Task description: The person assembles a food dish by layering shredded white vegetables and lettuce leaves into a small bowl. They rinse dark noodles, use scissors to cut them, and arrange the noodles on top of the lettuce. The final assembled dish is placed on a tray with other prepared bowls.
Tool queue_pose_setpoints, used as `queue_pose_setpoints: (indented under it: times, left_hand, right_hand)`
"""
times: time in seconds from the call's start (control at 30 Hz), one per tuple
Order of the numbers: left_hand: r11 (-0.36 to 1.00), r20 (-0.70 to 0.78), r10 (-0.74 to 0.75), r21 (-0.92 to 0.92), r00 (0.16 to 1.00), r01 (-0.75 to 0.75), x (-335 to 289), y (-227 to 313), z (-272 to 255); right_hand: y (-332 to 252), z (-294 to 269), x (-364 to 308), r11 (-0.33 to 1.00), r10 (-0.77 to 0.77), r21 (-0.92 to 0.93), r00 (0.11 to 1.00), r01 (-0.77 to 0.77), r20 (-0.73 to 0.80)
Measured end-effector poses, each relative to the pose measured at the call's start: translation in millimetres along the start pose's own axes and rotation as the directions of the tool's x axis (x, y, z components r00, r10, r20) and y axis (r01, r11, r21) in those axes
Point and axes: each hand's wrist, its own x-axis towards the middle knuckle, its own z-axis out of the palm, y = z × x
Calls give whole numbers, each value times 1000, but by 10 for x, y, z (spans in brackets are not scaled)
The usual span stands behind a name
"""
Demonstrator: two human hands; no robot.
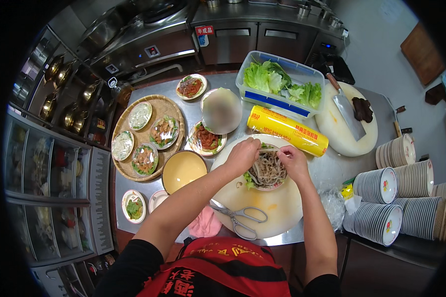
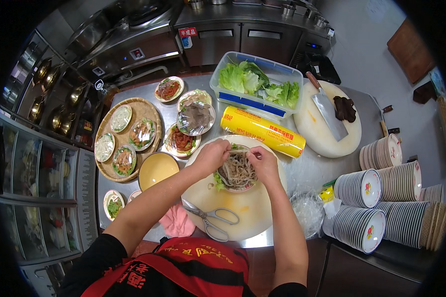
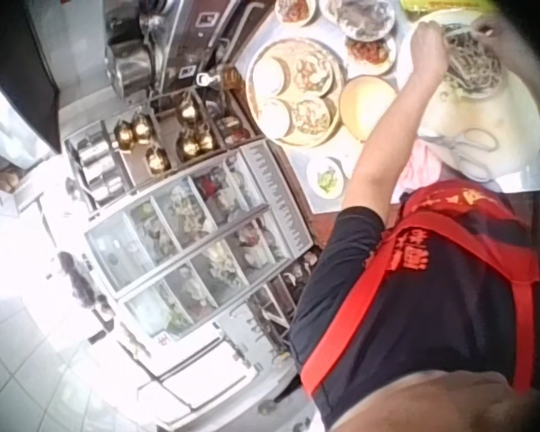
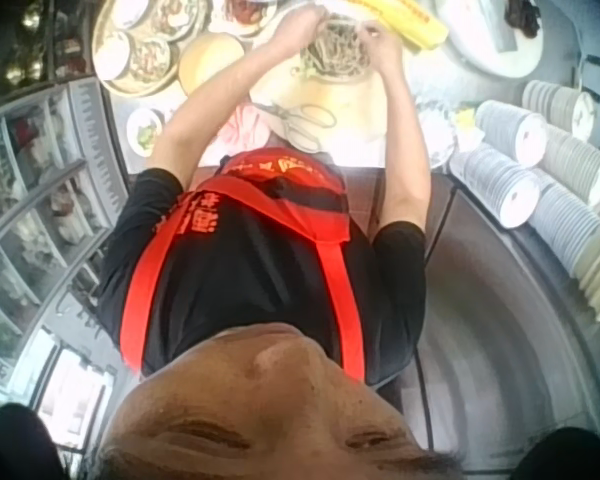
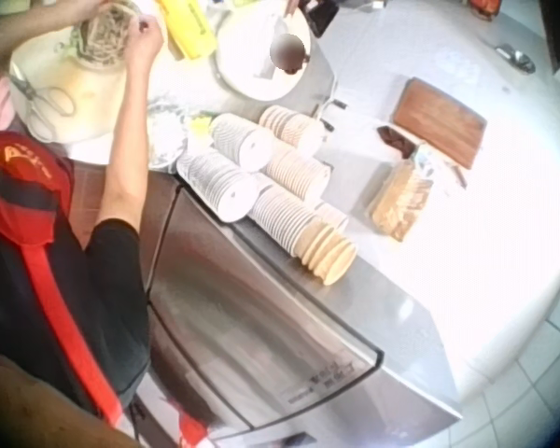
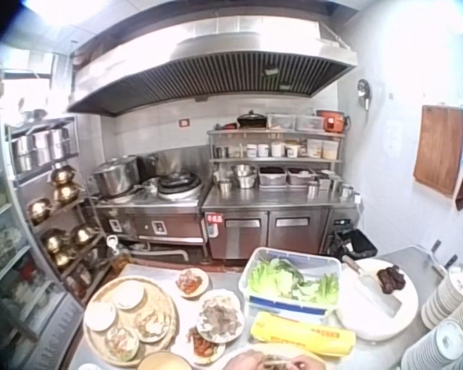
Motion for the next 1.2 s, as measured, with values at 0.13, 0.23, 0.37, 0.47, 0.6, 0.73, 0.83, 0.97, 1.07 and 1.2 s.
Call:
queue_pose_setpoints:
  times: [0.13, 0.23, 0.37, 0.47, 0.6, 0.73, 0.83, 0.97, 1.07, 1.2]
  left_hand:
    - [997, -60, 10, -76, 998, -14, 1, 223, -45]
    - [935, 17, -56, -350, 998, 58, -39, 205, -107]
    - [753, 263, -128, -602, 956, 266, -4, 283, -196]
    - [747, 360, -131, -577, 924, 331, 15, 327, -296]
    - [799, 401, -91, -517, 912, 306, 71, 341, -429]
    - [733, 503, -127, -533, 855, 423, 140, 365, -568]
    - [749, 466, -133, -531, 875, 397, 154, 212, -542]
    - [808, 451, -126, -470, 883, 356, 235, 208, -578]
    - [846, 422, -109, -436, 900, 307, 219, 190, -617]
    - [900, 426, -73, -361, 902, 244, 221, 290, -694]
  right_hand:
    - [119, -43, -127, 878, -273, -443, 949, 178, -160]
    - [-433, 9, -496, 861, -340, -457, 922, 225, -187]
    - [-169, 334, -1372, 953, -119, -247, 964, 178, 238]
    - [16, 633, -1851, 694, -442, -432, 814, 576, 376]
    - [85, 815, -1979, 603, -398, -602, 851, 524, 342]
    - [160, 795, -1929, 634, -289, -623, 888, 458, 358]
    - [146, 689, -1989, 810, -50, -501, 888, 304, 458]
    - [320, 477, -2082, 995, 74, 14, 850, -96, 522]
    - [22, 208, -2164, 741, 191, 441, 788, -507, 586]
    - [135, 117, -1911, 538, 16, 710, 848, -454, 530]
